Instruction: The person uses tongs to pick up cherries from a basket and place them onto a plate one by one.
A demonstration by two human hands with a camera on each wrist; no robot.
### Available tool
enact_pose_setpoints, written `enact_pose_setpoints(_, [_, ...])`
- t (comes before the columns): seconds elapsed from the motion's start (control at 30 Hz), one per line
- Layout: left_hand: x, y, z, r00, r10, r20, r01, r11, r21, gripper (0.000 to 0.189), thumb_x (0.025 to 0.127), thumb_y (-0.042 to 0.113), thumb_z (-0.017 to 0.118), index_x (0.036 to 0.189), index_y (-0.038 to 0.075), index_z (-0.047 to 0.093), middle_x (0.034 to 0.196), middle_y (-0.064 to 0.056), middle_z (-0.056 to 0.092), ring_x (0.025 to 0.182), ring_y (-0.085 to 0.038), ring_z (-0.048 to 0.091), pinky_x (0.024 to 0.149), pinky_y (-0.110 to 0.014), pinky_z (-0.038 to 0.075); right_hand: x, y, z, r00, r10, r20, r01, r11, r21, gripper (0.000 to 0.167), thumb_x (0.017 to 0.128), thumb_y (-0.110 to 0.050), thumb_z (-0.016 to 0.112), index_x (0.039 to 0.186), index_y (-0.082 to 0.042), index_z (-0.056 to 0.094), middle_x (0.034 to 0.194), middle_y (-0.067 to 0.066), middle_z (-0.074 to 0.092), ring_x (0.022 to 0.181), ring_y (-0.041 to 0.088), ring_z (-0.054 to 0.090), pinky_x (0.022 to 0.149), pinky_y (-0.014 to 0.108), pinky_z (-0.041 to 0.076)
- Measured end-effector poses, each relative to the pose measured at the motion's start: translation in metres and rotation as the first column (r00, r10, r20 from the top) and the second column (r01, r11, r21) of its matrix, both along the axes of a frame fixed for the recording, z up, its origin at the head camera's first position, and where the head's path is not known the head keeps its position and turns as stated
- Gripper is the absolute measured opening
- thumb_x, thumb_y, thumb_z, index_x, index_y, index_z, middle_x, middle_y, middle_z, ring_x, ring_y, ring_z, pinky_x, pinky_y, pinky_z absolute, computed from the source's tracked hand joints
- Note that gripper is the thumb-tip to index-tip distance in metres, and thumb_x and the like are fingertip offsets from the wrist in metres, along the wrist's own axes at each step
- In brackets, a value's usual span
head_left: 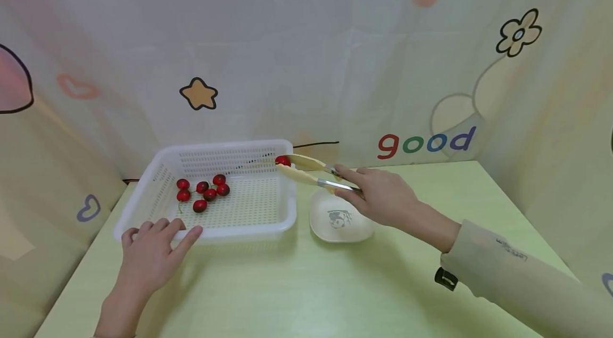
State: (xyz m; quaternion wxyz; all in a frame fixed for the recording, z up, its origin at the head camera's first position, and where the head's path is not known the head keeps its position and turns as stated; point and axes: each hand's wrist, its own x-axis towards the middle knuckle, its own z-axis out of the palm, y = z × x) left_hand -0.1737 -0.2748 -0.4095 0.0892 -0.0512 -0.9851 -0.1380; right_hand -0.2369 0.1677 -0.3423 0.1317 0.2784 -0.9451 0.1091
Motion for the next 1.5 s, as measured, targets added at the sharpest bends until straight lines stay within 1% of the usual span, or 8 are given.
enact_pose_setpoints(0.23, [0.0, 0.0, 0.0, 1.0, 0.007, -0.008, -0.007, 1.0, 0.002, 0.061, 0.102, 0.066, 0.044, 0.112, 0.01, 0.068, 0.108, -0.014, 0.066, 0.107, -0.046, 0.051, 0.093, -0.073, 0.021, 0.003, 0.018, -0.006, 1.0, -0.02, 0.006, 0.021, 1.0, -0.023, 0.058, 0.098, -0.045, 0.068, 0.147, -0.014, 0.059, 0.089, 0.0, 0.068, 0.065, 0.011, 0.054, 0.054, 0.029, 0.042])
enact_pose_setpoints(0.47, [0.0, 0.002, 0.001, 1.0, 0.009, -0.006, -0.008, 1.0, 0.002, 0.062, 0.102, 0.066, 0.045, 0.112, 0.009, 0.068, 0.106, -0.014, 0.066, 0.107, -0.046, 0.052, 0.093, -0.073, 0.021, 0.007, 0.034, -0.013, 0.998, -0.056, 0.018, 0.057, 0.998, -0.033, 0.058, 0.098, -0.045, 0.067, 0.147, -0.015, 0.058, 0.082, -0.002, 0.064, 0.062, 0.012, 0.05, 0.053, 0.031, 0.04])
enact_pose_setpoints(0.73, [0.001, 0.002, 0.001, 1.0, 0.007, -0.004, -0.007, 1.0, 0.002, 0.062, 0.102, 0.066, 0.044, 0.113, 0.01, 0.069, 0.106, -0.013, 0.066, 0.107, -0.046, 0.052, 0.093, -0.073, 0.021, 0.014, 0.05, -0.023, 0.995, -0.089, 0.037, 0.09, 0.996, -0.023, 0.057, 0.099, -0.047, 0.065, 0.146, -0.015, 0.06, 0.083, -0.002, 0.065, 0.062, 0.012, 0.049, 0.051, 0.03, 0.039])
enact_pose_setpoints(0.9, [0.0, 0.001, 0.0, 1.0, 0.008, -0.003, -0.008, 1.0, 0.004, 0.062, 0.102, 0.066, 0.044, 0.113, 0.01, 0.068, 0.105, -0.011, 0.066, 0.107, -0.046, 0.052, 0.094, -0.073, 0.021, 0.017, 0.057, -0.027, 0.993, -0.102, 0.052, 0.103, 0.995, -0.017, 0.057, 0.099, -0.046, 0.066, 0.146, -0.014, 0.059, 0.085, -0.001, 0.067, 0.061, 0.012, 0.048, 0.05, 0.03, 0.038])
enact_pose_setpoints(1.13, [-0.001, 0.001, 0.0, 1.0, 0.01, 0.003, -0.01, 1.0, 0.001, 0.063, 0.102, 0.067, 0.044, 0.114, 0.01, 0.068, 0.106, -0.012, 0.066, 0.107, -0.047, 0.052, 0.094, -0.073, 0.021, 0.018, 0.067, -0.031, 0.992, -0.111, 0.055, 0.112, 0.994, -0.009, 0.057, 0.099, -0.047, 0.065, 0.145, -0.014, 0.06, 0.079, -0.004, 0.062, 0.059, 0.011, 0.046, 0.049, 0.029, 0.036])
enact_pose_setpoints(1.23, [-0.001, 0.001, 0.0, 1.0, 0.012, 0.009, -0.012, 1.0, 0.0, 0.064, 0.102, 0.067, 0.043, 0.114, 0.01, 0.068, 0.107, -0.013, 0.066, 0.108, -0.047, 0.052, 0.094, -0.073, 0.02, 0.019, 0.07, -0.037, 0.993, -0.106, 0.043, 0.106, 0.994, 0.002, 0.056, 0.098, -0.046, 0.067, 0.144, -0.014, 0.061, 0.084, 0.0, 0.068, 0.06, 0.011, 0.048, 0.049, 0.03, 0.038])
enact_pose_setpoints(1.33, [0.0, 0.001, 0.0, 1.0, 0.013, 0.016, -0.013, 1.0, -0.001, 0.064, 0.102, 0.067, 0.043, 0.115, 0.01, 0.068, 0.109, -0.014, 0.066, 0.108, -0.047, 0.051, 0.094, -0.073, 0.02, 0.02, 0.072, -0.044, 0.995, -0.094, 0.032, 0.093, 0.995, 0.032, 0.056, 0.098, -0.045, 0.068, 0.143, -0.013, 0.062, 0.093, 0.006, 0.073, 0.062, 0.011, 0.052, 0.051, 0.032, 0.044])
enact_pose_setpoints(1.5, [0.0, 0.001, 0.0, 1.0, 0.014, 0.015, -0.014, 1.0, -0.002, 0.064, 0.102, 0.068, 0.043, 0.114, 0.01, 0.068, 0.108, -0.013, 0.066, 0.108, -0.046, 0.051, 0.094, -0.073, 0.02, 0.021, 0.073, -0.053, 0.996, -0.082, 0.027, 0.079, 0.994, 0.081, 0.054, 0.098, -0.045, 0.067, 0.141, -0.012, 0.064, 0.094, 0.008, 0.073, 0.065, 0.014, 0.059, 0.053, 0.035, 0.049])
